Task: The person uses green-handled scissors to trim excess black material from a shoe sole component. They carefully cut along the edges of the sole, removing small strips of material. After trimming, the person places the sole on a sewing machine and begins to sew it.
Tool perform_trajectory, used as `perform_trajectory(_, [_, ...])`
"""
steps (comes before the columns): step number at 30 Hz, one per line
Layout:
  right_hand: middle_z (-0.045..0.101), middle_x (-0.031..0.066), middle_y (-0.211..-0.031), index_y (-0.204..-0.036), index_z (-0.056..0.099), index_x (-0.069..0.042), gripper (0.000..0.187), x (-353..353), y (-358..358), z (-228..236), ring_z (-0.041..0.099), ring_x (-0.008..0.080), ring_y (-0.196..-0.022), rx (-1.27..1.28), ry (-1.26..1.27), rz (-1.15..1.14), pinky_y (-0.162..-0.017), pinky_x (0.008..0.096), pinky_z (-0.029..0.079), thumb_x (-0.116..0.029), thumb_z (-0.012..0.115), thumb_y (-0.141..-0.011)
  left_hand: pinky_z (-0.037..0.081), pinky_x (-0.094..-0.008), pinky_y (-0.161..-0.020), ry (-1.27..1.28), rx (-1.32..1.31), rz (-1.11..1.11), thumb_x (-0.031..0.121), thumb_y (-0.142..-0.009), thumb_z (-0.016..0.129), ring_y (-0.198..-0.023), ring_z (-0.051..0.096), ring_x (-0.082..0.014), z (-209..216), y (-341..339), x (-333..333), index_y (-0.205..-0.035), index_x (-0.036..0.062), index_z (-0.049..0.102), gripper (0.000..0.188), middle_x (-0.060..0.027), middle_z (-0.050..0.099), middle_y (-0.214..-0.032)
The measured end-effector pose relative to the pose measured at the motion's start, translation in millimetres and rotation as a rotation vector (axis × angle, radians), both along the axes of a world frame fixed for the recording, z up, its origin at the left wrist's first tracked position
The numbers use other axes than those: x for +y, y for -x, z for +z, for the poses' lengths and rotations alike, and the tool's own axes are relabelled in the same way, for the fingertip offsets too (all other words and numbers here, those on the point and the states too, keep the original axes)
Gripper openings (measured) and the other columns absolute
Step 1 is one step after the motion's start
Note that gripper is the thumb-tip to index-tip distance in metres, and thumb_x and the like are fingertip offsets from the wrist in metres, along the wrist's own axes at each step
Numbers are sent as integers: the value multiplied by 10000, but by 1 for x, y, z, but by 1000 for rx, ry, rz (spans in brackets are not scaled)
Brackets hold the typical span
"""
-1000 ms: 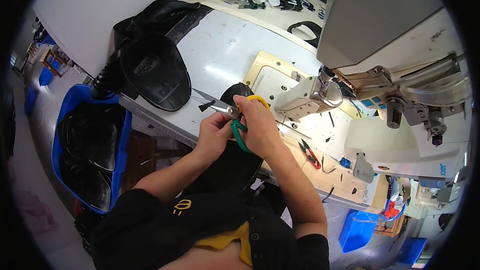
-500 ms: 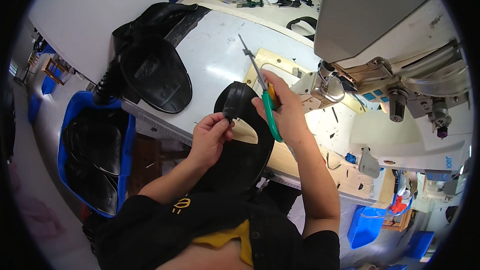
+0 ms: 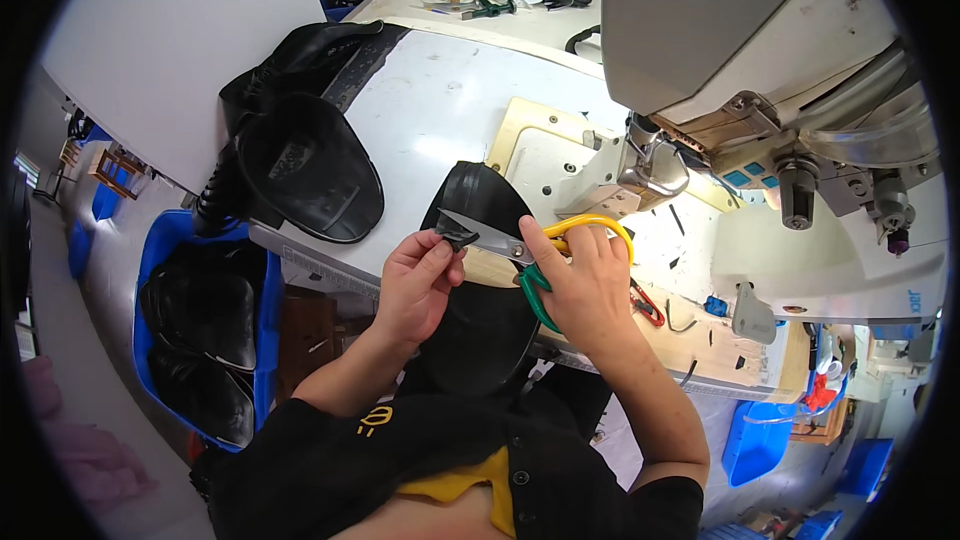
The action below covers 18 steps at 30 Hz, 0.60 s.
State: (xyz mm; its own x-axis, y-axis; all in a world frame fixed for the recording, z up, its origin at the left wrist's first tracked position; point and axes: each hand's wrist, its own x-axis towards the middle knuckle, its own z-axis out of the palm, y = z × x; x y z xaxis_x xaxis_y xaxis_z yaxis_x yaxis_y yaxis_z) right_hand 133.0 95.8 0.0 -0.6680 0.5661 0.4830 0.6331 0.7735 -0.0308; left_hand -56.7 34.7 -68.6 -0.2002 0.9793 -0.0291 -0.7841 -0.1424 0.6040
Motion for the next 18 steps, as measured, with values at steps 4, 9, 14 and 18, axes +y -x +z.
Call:
perform_trajectory(4, [491,63,-787,-1240,572,-164,594,-1,-6,10,521,228,-704,-112,-20,19,-627,375,406,-221,754,-678,481,-253,-666,22,164,71,50,-910,585,-700,582,-138,1,0,0,-1029,6,590,127,-120,648,-911])
perform_trajectory(9, [526,52,-716,-1213,588,-118,576,3,-20,4,553,219,-606,54,112,30,-554,345,457,-226,778,-680,480,-226,-592,153,475,-66,74,-901,608,-642,589,-116,23,7,2,-1014,-26,608,151,-100,656,-836])
perform_trajectory(14, [582,72,-714,-1174,606,-70,573,-8,-28,-13,575,204,-599,300,403,-116,-553,318,471,-248,818,-672,471,-216,-571,223,1029,-171,174,-873,668,-618,577,-89,41,56,19,-913,-30,653,208,-60,647,-764])
perform_trajectory(18, [609,111,-767,-1193,589,-55,573,-14,-21,-24,579,221,-640,447,539,-152,-606,325,481,-233,811,-695,485,-288,-824,-86,1112,-112,246,-837,715,-967,591,-155,29,76,68,-1174,-38,571,464,-98,646,-1003])
